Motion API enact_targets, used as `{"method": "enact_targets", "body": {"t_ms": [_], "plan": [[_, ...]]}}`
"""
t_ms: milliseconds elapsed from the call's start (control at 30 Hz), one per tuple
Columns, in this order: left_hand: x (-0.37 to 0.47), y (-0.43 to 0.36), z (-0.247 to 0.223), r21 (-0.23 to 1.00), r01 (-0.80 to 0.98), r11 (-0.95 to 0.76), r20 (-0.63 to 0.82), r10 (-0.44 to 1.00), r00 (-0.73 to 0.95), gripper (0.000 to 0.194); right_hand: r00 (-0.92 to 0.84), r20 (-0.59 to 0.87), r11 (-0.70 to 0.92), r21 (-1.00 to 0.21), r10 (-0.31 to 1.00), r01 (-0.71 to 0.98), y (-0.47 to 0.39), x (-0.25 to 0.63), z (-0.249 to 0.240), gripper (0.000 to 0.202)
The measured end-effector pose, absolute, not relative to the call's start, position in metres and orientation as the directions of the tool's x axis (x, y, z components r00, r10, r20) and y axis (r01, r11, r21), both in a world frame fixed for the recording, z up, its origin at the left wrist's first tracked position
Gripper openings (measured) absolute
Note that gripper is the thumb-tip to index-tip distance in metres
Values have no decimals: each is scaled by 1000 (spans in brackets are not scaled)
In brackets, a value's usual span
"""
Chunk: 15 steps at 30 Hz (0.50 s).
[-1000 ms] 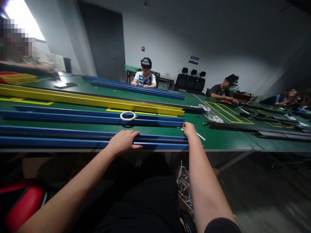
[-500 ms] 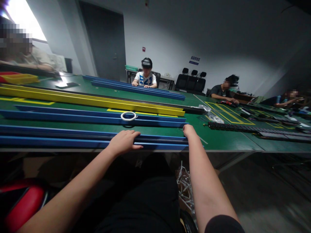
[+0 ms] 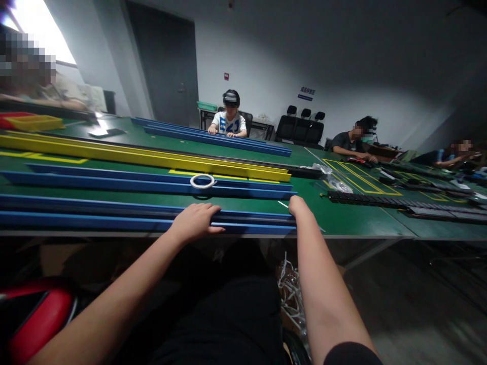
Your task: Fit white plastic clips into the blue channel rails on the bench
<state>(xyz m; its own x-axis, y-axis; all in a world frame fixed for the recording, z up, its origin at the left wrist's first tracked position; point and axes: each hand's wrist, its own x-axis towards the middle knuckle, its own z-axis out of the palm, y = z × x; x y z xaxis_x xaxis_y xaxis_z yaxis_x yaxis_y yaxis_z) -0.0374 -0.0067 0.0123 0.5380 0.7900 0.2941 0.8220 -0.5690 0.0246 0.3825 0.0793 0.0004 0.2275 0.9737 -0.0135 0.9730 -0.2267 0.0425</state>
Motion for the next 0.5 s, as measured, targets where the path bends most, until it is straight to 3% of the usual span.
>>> {"method": "enact_targets", "body": {"t_ms": [200, 500], "plan": [[-38, -6, 12, 34, 824, -566, 283, 796, 535, 67, 220, -98, -206, 128, 971, 970, 82, 375, 3, 10], [-37, -7, 12, 39, 826, -562, 284, 799, 530, 66, 178, -118, -166, 102, 977, 981, 80, 375, 7, 13]]}}
